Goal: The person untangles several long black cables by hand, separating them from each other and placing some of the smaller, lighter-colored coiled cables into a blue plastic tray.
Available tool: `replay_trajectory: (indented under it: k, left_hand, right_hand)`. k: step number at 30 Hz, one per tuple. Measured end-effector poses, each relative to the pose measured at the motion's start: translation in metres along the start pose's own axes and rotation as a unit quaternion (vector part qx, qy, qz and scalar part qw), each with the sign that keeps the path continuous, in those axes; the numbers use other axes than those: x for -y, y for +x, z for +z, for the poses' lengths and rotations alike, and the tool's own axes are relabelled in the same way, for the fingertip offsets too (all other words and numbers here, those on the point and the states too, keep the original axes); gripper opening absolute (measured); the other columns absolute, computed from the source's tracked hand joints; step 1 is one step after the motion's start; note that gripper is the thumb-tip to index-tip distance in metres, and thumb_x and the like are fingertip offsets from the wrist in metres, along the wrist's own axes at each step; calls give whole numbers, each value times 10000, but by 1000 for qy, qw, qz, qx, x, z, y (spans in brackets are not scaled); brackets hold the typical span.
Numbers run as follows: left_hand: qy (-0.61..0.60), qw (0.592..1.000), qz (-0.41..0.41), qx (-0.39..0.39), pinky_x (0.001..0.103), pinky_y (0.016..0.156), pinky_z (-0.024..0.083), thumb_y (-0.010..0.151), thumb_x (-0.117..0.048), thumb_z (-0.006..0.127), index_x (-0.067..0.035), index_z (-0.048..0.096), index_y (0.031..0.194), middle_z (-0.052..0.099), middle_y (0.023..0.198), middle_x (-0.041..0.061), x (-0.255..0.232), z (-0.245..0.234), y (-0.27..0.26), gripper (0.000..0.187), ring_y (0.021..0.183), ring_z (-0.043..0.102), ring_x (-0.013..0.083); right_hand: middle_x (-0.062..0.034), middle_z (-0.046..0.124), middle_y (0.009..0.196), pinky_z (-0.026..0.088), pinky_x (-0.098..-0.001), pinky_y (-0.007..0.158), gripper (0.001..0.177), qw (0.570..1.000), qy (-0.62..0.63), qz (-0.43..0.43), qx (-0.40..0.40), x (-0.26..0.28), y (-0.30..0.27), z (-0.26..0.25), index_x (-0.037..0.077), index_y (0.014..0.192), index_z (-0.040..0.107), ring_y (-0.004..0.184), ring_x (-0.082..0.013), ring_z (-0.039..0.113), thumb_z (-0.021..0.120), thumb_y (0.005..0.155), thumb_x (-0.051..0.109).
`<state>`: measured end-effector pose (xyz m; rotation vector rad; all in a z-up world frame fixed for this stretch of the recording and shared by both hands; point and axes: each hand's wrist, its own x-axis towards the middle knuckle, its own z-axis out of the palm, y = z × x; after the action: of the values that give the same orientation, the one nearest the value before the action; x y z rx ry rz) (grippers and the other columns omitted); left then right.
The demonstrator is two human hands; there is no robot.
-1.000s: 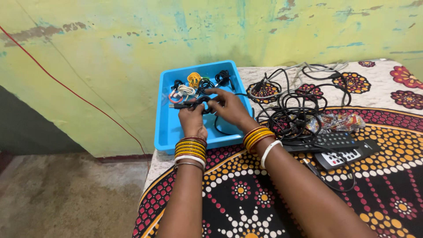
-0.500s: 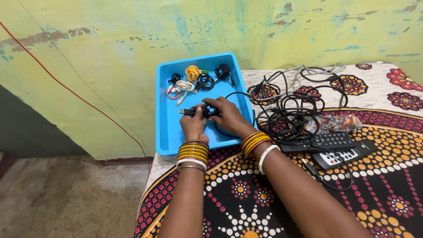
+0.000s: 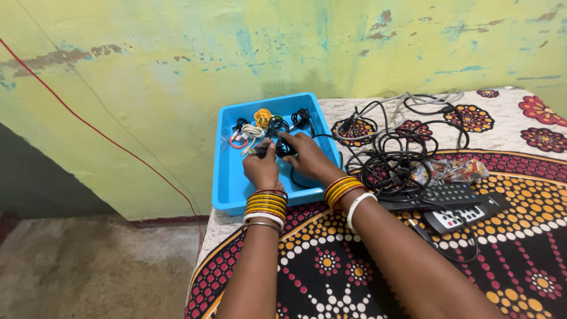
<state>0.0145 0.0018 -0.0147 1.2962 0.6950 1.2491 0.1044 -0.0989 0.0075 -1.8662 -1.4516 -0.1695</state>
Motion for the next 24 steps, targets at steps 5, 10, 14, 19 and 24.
replay_trajectory:
  k: [5, 10, 14, 19, 24]
  left_hand:
    - [-84, 993, -80, -15, 269, 599, 514, 797, -3, 766, 25, 760, 825, 719, 750, 55, 22, 0, 10, 41, 651, 645, 115]
    - [-118, 971, -206, -21, 270, 535, 489, 732, 37, 778, 31, 742, 805, 692, 723, 64, 21, 4, 15, 82, 588, 621, 138]
    - [-181, 946, -269, 5, 258, 562, 556, 736, 46, 784, 35, 738, 824, 690, 747, 69, 28, 8, 28, 99, 589, 645, 133]
    - [-239, 940, -186, 158, 269, 714, 634, 740, -29, 758, -8, 758, 894, 781, 841, 83, 33, -7, 74, 156, 761, 775, 168]
    - [3, 961, -125, 246, 321, 757, 600, 745, -71, 822, -23, 771, 991, 775, 899, 81, 37, 4, 71, 256, 825, 737, 185]
  right_hand:
    - [-240, 598, 1130, 504, -465, 899, 719, 1000, 10, -13, 7, 5, -1, -3, 83, 1397, 543, 1046, -433, 597, 850, 751, 159]
    - [-185, 646, 1157, 526, -447, 934, 545, 1000, -5, 2, 25, 6, 0, -6, 102, 1274, 622, 1082, -393, 641, 842, 782, 182]
    - [-205, 605, 1180, 521, -449, 940, 566, 997, -74, -6, 21, 0, 7, -17, 104, 1277, 659, 1099, -412, 612, 830, 737, 90]
    - [-204, 573, 1228, 520, -433, 946, 600, 995, -85, -22, 46, -12, 27, -46, 92, 1297, 654, 1131, -390, 601, 800, 720, 11]
    - [-218, 595, 1215, 496, -434, 972, 536, 989, -102, -81, 69, -22, 52, -31, 72, 1256, 687, 1121, -407, 602, 801, 735, 19]
